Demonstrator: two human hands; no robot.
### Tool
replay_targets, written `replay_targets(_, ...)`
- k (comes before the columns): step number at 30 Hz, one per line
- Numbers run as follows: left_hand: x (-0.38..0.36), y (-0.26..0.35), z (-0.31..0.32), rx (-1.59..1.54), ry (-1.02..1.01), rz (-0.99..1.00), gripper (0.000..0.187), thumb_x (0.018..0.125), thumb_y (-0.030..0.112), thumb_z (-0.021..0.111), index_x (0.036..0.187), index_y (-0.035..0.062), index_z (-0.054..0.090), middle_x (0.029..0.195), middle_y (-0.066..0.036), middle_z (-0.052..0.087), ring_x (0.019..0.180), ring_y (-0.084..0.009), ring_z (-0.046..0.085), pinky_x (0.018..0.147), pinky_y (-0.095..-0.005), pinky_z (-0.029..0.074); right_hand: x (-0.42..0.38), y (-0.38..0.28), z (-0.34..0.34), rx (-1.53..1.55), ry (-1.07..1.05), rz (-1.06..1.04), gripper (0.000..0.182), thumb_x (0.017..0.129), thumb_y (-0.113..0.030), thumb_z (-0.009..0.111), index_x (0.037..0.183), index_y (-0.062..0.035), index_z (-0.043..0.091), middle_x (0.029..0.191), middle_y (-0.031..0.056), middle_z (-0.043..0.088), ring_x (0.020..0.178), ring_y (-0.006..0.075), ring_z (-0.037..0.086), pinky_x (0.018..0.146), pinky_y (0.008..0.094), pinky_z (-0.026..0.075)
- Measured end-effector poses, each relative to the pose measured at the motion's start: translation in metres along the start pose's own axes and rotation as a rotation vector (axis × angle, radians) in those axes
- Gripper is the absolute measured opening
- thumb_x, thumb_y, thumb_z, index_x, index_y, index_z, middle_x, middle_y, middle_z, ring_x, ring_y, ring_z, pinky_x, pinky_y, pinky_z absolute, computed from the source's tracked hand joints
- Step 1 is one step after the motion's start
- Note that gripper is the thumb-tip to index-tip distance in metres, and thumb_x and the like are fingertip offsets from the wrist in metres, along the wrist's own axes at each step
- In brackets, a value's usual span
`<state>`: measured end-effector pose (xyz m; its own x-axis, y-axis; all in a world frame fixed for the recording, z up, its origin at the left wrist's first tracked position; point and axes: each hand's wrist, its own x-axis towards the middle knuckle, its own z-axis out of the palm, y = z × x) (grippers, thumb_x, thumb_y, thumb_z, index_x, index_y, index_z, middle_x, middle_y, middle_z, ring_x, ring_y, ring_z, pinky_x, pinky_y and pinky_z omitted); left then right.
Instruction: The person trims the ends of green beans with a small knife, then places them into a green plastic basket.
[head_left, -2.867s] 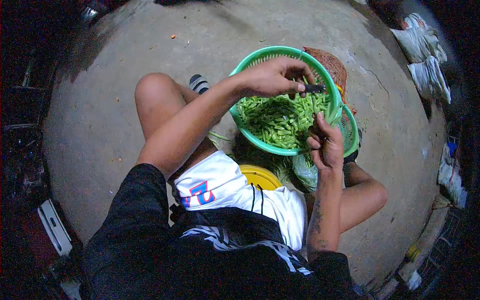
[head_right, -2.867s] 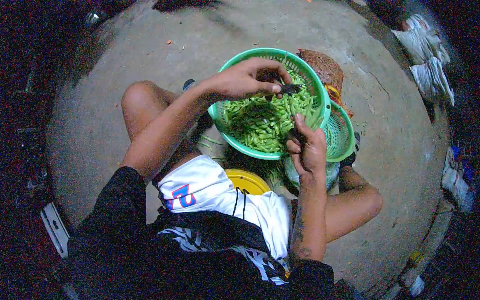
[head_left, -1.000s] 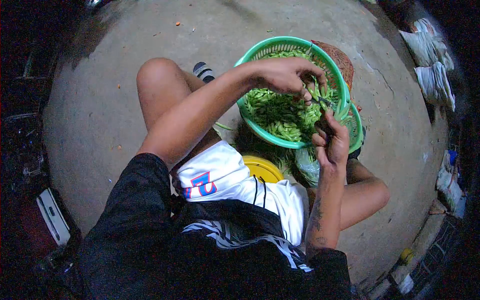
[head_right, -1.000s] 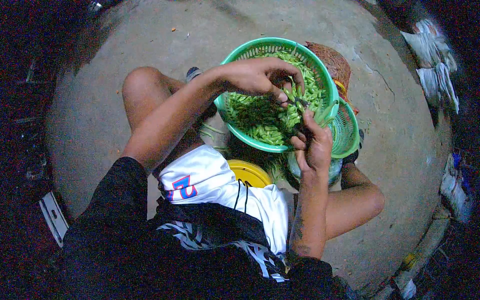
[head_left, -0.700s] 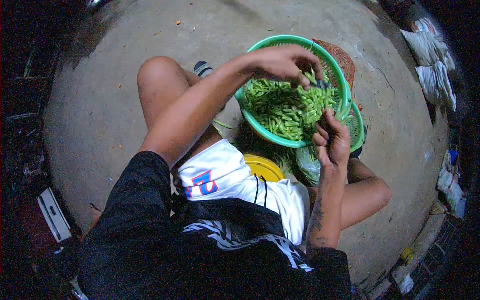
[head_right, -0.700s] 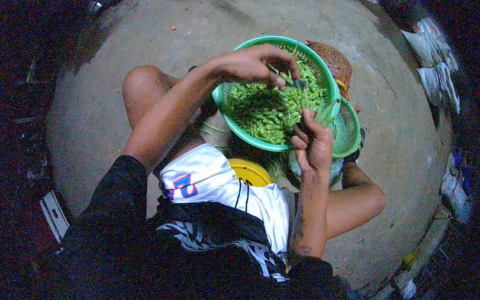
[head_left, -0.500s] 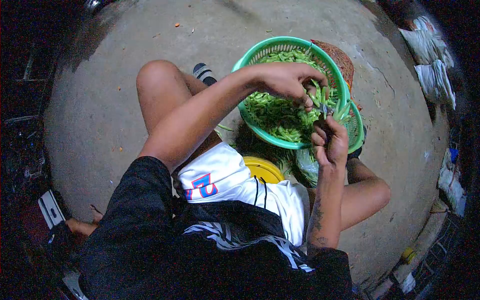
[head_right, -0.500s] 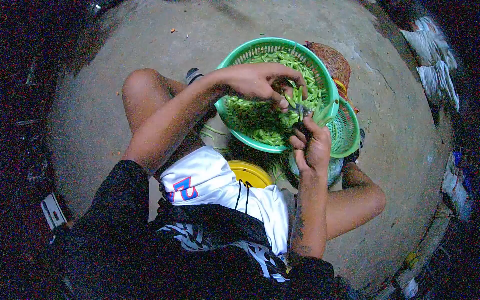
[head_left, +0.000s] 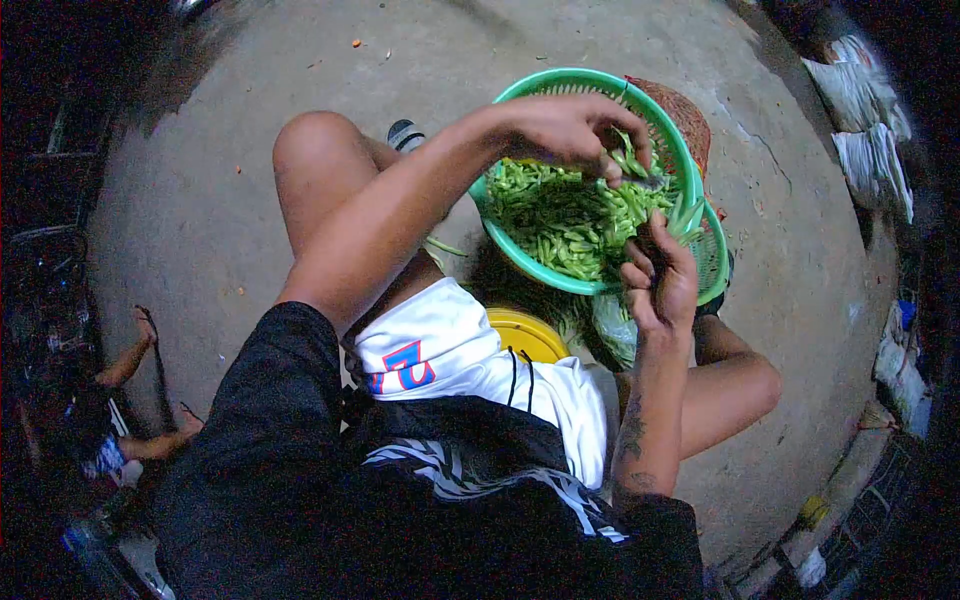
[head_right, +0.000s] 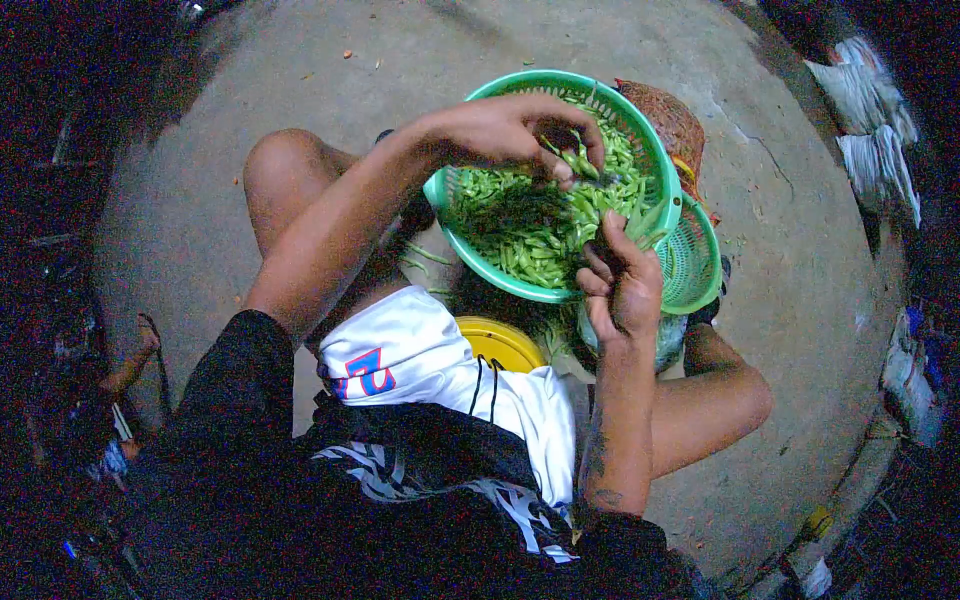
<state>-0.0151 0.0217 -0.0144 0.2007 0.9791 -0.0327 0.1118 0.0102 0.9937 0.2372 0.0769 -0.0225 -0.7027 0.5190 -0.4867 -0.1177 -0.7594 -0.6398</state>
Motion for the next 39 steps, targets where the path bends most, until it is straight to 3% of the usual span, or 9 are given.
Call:
replay_targets(5,0.002,-0.008,-0.001,-0.033,0.03,-0.025,0.036,0.086,0.006,0.073,0.121,0.0052,0.066,0.103,-0.001,0.065,0.098,-0.0094,0.058,0.084,-0.0287,0.049,-0.003,-0.005,0.01,0.067,-0.171,0.046,0.036,0.101,-0.03,0.05,0.112,0.0019,0.061,0.065,-0.0078,0.033,0.053,0.0044,0.028,0.044,0.0188,0.025)
replay_targets(12,0.006,-0.001,0.01,-0.057,-0.099,0.041,0.035,0.088,0.009,0.074,0.122,0.0035,0.066,0.105,-0.001,0.068,0.094,-0.0102,0.059,0.084,-0.0301,0.049,-0.005,-0.003,0.007,0.147,-0.303,0.18,0.041,0.103,-0.031,0.048,0.119,0.0036,0.061,0.065,-0.0072,0.033,0.052,0.004,0.029,0.045,0.0186,0.026)
replay_targets(20,-0.001,0.01,0.003,-0.019,0.012,-0.056,0.033,0.089,0.011,0.074,0.12,0.0027,0.066,0.099,-0.002,0.068,0.089,-0.011,0.06,0.077,-0.0284,0.05,-0.007,0.001,0.008,-0.098,0.068,-0.054,0.032,0.101,-0.026,0.06,0.116,0.0028,0.063,0.068,-0.006,0.045,0.048,0.0018,0.029,0.043,0.0189,0.023)
replay_targets(29,0.002,0.002,0.004,0.075,0.038,-0.016,0.034,0.087,0.01,0.075,0.118,0.0028,0.066,0.096,-0.003,0.066,0.087,-0.0129,0.059,0.077,-0.03,0.051,-0.003,-0.001,0.0,0.089,0.04,0.046,0.026,0.099,-0.021,0.063,0.107,0.0038,0.064,0.063,-0.0083,0.037,0.049,0.0023,0.028,0.041,0.0204,0.02)
replay_targets(31,0.003,0.002,0.01,0.285,0.099,0.11,0.034,0.086,0.009,0.075,0.118,0.0029,0.065,0.097,-0.003,0.066,0.088,-0.0124,0.059,0.078,-0.0311,0.051,-0.001,0.0,-0.002,0.095,0.039,0.053,0.025,0.098,-0.021,0.063,0.105,0.0037,0.065,0.061,-0.0085,0.035,0.049,0.0025,0.027,0.041,0.0204,0.02)
replay_targets(34,-0.003,0.02,0.011,0.225,0.002,-0.035,0.035,0.085,0.008,0.075,0.119,0.0035,0.065,0.102,-0.004,0.067,0.09,-0.0121,0.059,0.08,-0.0314,0.051,0.001,0.003,-0.006,0.108,0.031,0.058,0.024,0.098,-0.02,0.063,0.103,0.0039,0.065,0.059,-0.0087,0.033,0.048,0.0029,0.027,0.04,0.0203,0.02)
replay_targets(36,0.002,-0.004,-0.005,0.222,0.046,0.124,0.033,0.087,0.006,0.073,0.119,0.0031,0.065,0.107,-0.005,0.068,0.091,-0.0129,0.063,0.08,-0.0312,0.053,-0.001,0.004,-0.008,0.112,0.025,0.059,0.024,0.098,-0.02,0.063,0.103,0.0042,0.065,0.059,-0.0087,0.032,0.048,0.003,0.026,0.04,0.0202,0.02)
replay_targets(37,0.0,-0.004,-0.012,0.07,0.075,0.001,0.031,0.088,0.005,0.071,0.119,0.0027,0.065,0.112,-0.006,0.069,0.093,-0.0142,0.066,0.078,-0.0318,0.055,-0.001,0.003,-0.008,0.148,0.02,0.056,0.023,0.099,-0.017,0.061,0.105,0.0056,0.064,0.06,-0.0081,0.033,0.049,0.0033,0.026,0.041,0.0204,0.019)
replay_targets(39,-0.003,0.0,-0.017,0.08,0.08,0.051,0.033,0.088,0.004,0.07,0.121,0.0025,0.064,0.113,-0.006,0.068,0.093,-0.0151,0.067,0.075,-0.0314,0.055,-0.002,0.003,-0.006,0.185,0.011,0.049,0.023,0.1,-0.014,0.059,0.108,0.007,0.063,0.061,-0.0074,0.033,0.051,0.0035,0.026,0.041,0.0207,0.019)
